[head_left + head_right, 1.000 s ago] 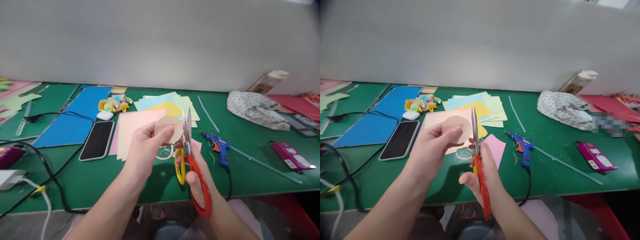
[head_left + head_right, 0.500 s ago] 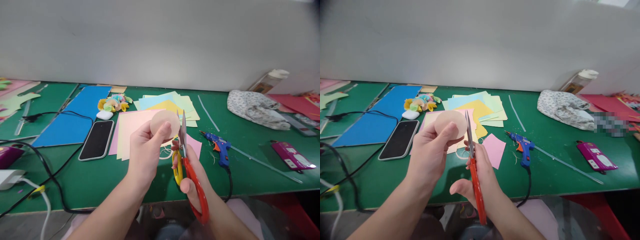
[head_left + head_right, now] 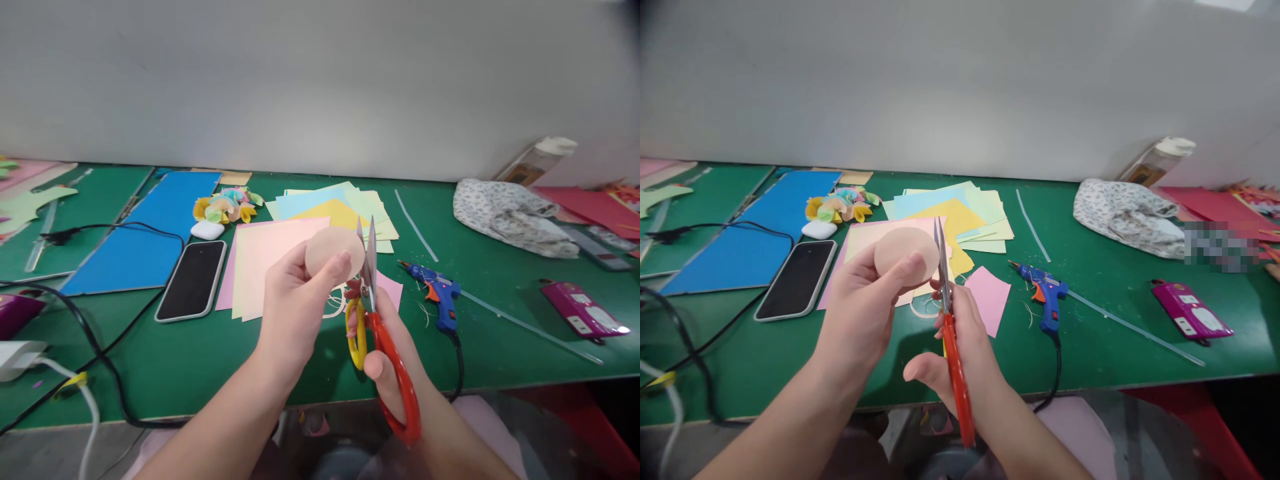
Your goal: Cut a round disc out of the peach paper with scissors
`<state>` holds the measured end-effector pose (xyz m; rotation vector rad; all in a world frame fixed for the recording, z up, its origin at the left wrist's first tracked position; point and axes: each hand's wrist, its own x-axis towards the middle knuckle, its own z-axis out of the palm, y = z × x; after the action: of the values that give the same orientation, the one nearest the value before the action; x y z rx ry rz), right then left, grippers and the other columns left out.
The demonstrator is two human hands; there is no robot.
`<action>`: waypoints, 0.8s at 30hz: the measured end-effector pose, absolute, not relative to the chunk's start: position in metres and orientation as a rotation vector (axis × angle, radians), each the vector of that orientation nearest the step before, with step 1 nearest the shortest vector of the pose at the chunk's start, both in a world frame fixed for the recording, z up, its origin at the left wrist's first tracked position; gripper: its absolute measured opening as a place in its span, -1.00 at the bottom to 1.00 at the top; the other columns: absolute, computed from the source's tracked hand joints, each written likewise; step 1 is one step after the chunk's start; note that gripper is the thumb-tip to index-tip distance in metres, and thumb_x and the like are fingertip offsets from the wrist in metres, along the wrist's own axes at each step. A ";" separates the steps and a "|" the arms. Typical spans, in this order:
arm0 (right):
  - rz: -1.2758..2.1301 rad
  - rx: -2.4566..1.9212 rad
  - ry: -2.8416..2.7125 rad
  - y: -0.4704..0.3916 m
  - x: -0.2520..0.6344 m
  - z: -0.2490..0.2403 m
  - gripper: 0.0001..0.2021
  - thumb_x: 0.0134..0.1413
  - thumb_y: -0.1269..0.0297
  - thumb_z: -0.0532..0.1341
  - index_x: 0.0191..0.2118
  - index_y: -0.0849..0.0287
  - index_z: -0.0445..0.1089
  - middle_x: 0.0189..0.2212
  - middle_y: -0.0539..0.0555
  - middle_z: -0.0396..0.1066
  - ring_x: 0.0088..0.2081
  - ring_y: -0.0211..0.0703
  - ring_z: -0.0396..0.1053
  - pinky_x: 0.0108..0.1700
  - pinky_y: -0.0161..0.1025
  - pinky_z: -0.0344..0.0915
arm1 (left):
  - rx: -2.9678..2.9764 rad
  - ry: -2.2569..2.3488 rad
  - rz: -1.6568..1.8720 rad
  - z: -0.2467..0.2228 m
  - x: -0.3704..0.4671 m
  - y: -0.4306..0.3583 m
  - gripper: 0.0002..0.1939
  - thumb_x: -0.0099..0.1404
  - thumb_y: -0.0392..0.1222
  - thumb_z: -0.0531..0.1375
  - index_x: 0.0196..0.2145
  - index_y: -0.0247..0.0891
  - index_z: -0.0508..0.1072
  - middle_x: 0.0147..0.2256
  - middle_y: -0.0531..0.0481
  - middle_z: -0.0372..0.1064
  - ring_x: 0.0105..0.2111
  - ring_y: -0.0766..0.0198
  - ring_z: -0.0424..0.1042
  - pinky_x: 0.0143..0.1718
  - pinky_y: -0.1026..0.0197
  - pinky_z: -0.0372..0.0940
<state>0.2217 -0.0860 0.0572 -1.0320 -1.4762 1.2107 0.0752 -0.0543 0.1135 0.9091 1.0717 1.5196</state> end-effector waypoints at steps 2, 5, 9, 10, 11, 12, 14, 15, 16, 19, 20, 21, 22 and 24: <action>1.171 -1.033 -1.482 -0.085 0.219 0.052 0.10 -0.21 -0.73 0.23 0.28 0.01 0.38 -0.10 0.14 0.43 -0.22 0.03 0.42 -0.19 -0.08 0.50 | 0.886 1.061 1.549 0.113 0.075 -0.054 -0.78 0.20 -0.07 0.54 -0.22 -0.15 0.72 -0.25 0.04 0.69 -0.23 0.21 0.61 -0.18 0.26 0.51; 1.157 -1.057 -1.486 -0.086 0.217 0.048 0.11 -0.23 -0.75 0.20 0.26 0.02 0.39 -0.23 0.07 0.36 -0.26 0.02 0.40 -0.20 -0.08 0.48 | 0.882 1.070 1.563 0.113 0.075 -0.055 -0.76 0.22 -0.05 0.53 -0.18 -0.16 0.72 -0.22 0.02 0.69 -0.20 0.20 0.62 -0.16 0.25 0.52; 1.156 -1.059 -1.494 -0.089 0.215 0.052 0.07 -0.18 -0.73 0.21 0.26 0.01 0.40 -0.21 0.08 0.37 -0.24 0.02 0.41 -0.21 -0.10 0.47 | 0.866 1.077 1.567 0.112 0.076 -0.056 -0.74 0.22 0.00 0.54 -0.19 -0.15 0.72 -0.23 0.02 0.69 -0.21 0.21 0.61 -0.19 0.28 0.52; 1.159 -1.062 -1.488 -0.090 0.215 0.053 0.06 -0.18 -0.72 0.22 0.25 0.00 0.40 -0.19 0.08 0.37 -0.23 0.02 0.40 -0.21 -0.10 0.47 | 0.860 1.075 1.568 0.112 0.076 -0.056 -0.75 0.22 0.01 0.54 -0.21 -0.15 0.72 -0.24 0.03 0.68 -0.21 0.22 0.61 -0.20 0.30 0.52; 1.162 -1.064 -1.479 -0.090 0.215 0.054 0.04 -0.17 -0.72 0.23 0.25 -0.01 0.41 -0.18 0.08 0.37 -0.22 0.01 0.40 -0.20 -0.11 0.46 | 0.854 1.069 1.569 0.111 0.077 -0.056 -0.76 0.23 0.00 0.54 -0.22 -0.14 0.72 -0.25 0.04 0.68 -0.23 0.24 0.60 -0.22 0.32 0.51; 1.162 -1.061 -1.472 -0.090 0.215 0.054 0.03 -0.17 -0.71 0.24 0.24 -0.01 0.41 -0.17 0.08 0.36 -0.22 0.00 0.40 -0.21 -0.11 0.46 | 0.847 1.058 1.571 0.111 0.078 -0.057 -0.78 0.23 -0.02 0.54 -0.23 -0.13 0.73 -0.26 0.06 0.67 -0.25 0.27 0.59 -0.24 0.34 0.50; 1.149 -1.043 -1.467 -0.090 0.215 0.052 0.01 -0.14 -0.69 0.24 0.24 -0.02 0.42 -0.18 0.06 0.35 -0.25 -0.03 0.38 -0.24 -0.13 0.44 | 0.830 1.034 1.574 0.110 0.080 -0.057 -0.82 0.25 -0.04 0.53 -0.24 -0.12 0.72 -0.30 0.09 0.64 -0.32 0.33 0.55 -0.29 0.37 0.48; 1.141 -1.027 -1.474 -0.089 0.216 0.050 -0.01 -0.12 -0.68 0.24 0.25 -0.02 0.42 -0.20 0.05 0.34 -0.26 -0.04 0.37 -0.25 -0.13 0.43 | 0.822 1.026 1.577 0.110 0.081 -0.058 -0.82 0.26 -0.04 0.53 -0.25 -0.13 0.72 -0.33 0.10 0.62 -0.36 0.35 0.53 -0.31 0.38 0.47; 1.133 -1.008 -1.486 -0.089 0.216 0.048 -0.02 -0.09 -0.68 0.24 0.25 -0.03 0.42 -0.21 0.04 0.33 -0.28 -0.05 0.36 -0.27 -0.14 0.43 | 0.814 1.021 1.580 0.110 0.083 -0.058 -0.82 0.26 -0.03 0.53 -0.27 -0.13 0.72 -0.34 0.10 0.61 -0.38 0.36 0.52 -0.34 0.37 0.47; 1.121 -0.978 -1.511 -0.089 0.218 0.046 -0.07 0.00 -0.65 0.22 0.26 -0.02 0.41 -0.22 0.05 0.33 -0.28 -0.03 0.36 -0.30 -0.14 0.42 | 0.786 1.010 1.586 0.109 0.086 -0.058 -0.79 0.25 0.00 0.54 -0.29 -0.15 0.71 -0.35 0.09 0.60 -0.39 0.35 0.52 -0.35 0.36 0.48; 1.122 -0.981 -1.513 -0.089 0.218 0.047 -0.08 0.02 -0.63 0.22 0.26 -0.02 0.41 -0.22 0.05 0.33 -0.27 -0.02 0.37 -0.30 -0.14 0.42 | 0.777 1.007 1.587 0.110 0.086 -0.058 -0.79 0.25 0.00 0.54 -0.29 -0.15 0.71 -0.35 0.09 0.61 -0.39 0.34 0.52 -0.35 0.36 0.48; 1.122 -0.995 -1.508 -0.090 0.218 0.049 -0.09 0.04 -0.62 0.22 0.26 -0.01 0.41 -0.21 0.06 0.34 -0.27 -0.02 0.37 -0.29 -0.13 0.42 | 0.769 1.003 1.589 0.110 0.087 -0.058 -0.79 0.24 -0.01 0.55 -0.29 -0.15 0.71 -0.35 0.09 0.61 -0.38 0.34 0.53 -0.35 0.36 0.49; 1.125 -1.016 -1.502 -0.091 0.217 0.051 -0.10 0.06 -0.62 0.22 0.26 -0.01 0.41 -0.21 0.06 0.34 -0.26 -0.01 0.37 -0.28 -0.12 0.42 | 0.762 1.001 1.591 0.110 0.087 -0.058 -0.79 0.24 -0.01 0.55 -0.28 -0.14 0.72 -0.35 0.09 0.61 -0.38 0.34 0.53 -0.35 0.36 0.49; 1.130 -1.053 -1.489 -0.093 0.217 0.056 -0.10 0.06 -0.62 0.21 0.25 0.00 0.42 -0.21 0.05 0.33 -0.26 -0.02 0.35 -0.25 -0.11 0.42 | 0.751 0.996 1.593 0.110 0.088 -0.059 -0.80 0.24 -0.02 0.55 -0.28 -0.13 0.72 -0.34 0.09 0.61 -0.38 0.35 0.52 -0.36 0.37 0.48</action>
<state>0.2167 -0.0931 0.0564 -1.0532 -1.4890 1.1296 0.0879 -0.0585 0.1099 0.7509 0.9963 1.5926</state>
